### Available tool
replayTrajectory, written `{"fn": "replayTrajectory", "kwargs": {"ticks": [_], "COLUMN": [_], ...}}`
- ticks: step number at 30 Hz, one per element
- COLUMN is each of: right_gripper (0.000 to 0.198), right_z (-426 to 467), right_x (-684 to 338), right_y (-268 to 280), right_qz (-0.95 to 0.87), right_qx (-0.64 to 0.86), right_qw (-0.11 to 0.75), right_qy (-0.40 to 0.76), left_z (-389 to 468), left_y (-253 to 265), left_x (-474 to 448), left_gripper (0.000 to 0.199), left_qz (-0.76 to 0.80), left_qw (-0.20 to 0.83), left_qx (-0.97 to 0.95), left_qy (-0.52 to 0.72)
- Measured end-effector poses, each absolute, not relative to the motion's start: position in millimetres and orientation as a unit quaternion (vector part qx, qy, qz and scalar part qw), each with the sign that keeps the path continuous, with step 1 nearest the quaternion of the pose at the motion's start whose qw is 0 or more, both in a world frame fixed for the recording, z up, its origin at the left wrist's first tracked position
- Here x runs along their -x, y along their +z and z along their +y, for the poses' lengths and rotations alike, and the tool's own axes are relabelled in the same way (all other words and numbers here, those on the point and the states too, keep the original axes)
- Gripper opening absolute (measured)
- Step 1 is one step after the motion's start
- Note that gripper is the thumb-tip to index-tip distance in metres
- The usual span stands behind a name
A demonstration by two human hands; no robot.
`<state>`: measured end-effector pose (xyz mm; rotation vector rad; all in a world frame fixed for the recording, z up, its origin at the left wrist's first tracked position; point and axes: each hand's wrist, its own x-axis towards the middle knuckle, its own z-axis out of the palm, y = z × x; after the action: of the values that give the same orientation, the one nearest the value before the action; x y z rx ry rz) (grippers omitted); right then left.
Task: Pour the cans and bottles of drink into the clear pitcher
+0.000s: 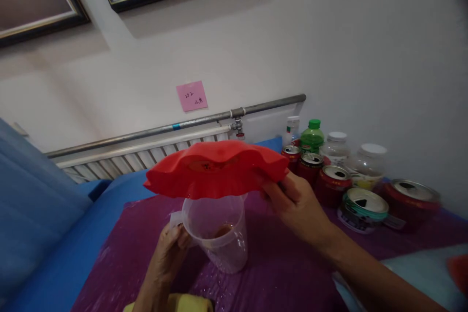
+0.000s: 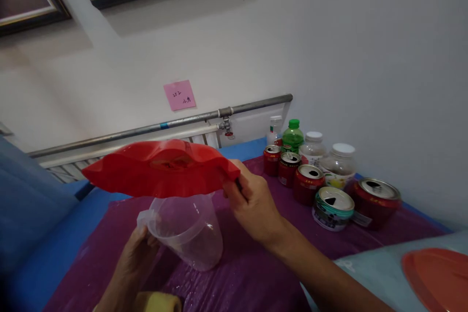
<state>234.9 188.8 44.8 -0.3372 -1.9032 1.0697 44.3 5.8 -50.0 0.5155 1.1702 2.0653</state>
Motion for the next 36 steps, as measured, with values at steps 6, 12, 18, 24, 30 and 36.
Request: {"fn": "replayTrajectory", "kwargs": {"ticks": [6, 12, 18, 24, 30, 36], "right_gripper": [0.024, 0.026, 0.025, 0.026, 0.025, 0.023], "right_z": [187.0, 189.8, 188.8, 182.6, 182.7, 183.7], "right_x": [-231.5, -231.0, -230.8, -231.5, -234.0, -233.0], "right_y": [47.0, 45.9, 44.9, 45.2, 41.9, 39.5], "right_qz": [-0.709, -0.7, -0.71, -0.717, -0.756, -0.77], "right_qx": [0.175, 0.164, 0.152, 0.148, 0.13, 0.111], "right_qw": [0.442, 0.415, 0.427, 0.439, 0.438, 0.42], "right_qy": [0.521, 0.558, 0.539, 0.521, 0.469, 0.468], "left_z": [7.3, 6.9, 6.3, 6.0, 6.8, 6.0], "left_y": [-48.5, -48.4, -49.5, -49.7, -48.7, -48.9], "left_x": [-45.2, -44.7, -43.6, -43.6, -44.5, -45.3], "left_gripper": [0.042, 0.039, 0.038, 0.041, 0.041, 0.037], "left_qz": [0.458, 0.457, 0.458, 0.448, 0.445, 0.437], "left_qw": [0.339, 0.338, 0.336, 0.348, 0.35, 0.355], "left_qx": [-0.184, -0.186, -0.192, -0.198, -0.169, -0.169], "left_qy": [0.801, 0.802, 0.8, 0.8, 0.807, 0.809]}}
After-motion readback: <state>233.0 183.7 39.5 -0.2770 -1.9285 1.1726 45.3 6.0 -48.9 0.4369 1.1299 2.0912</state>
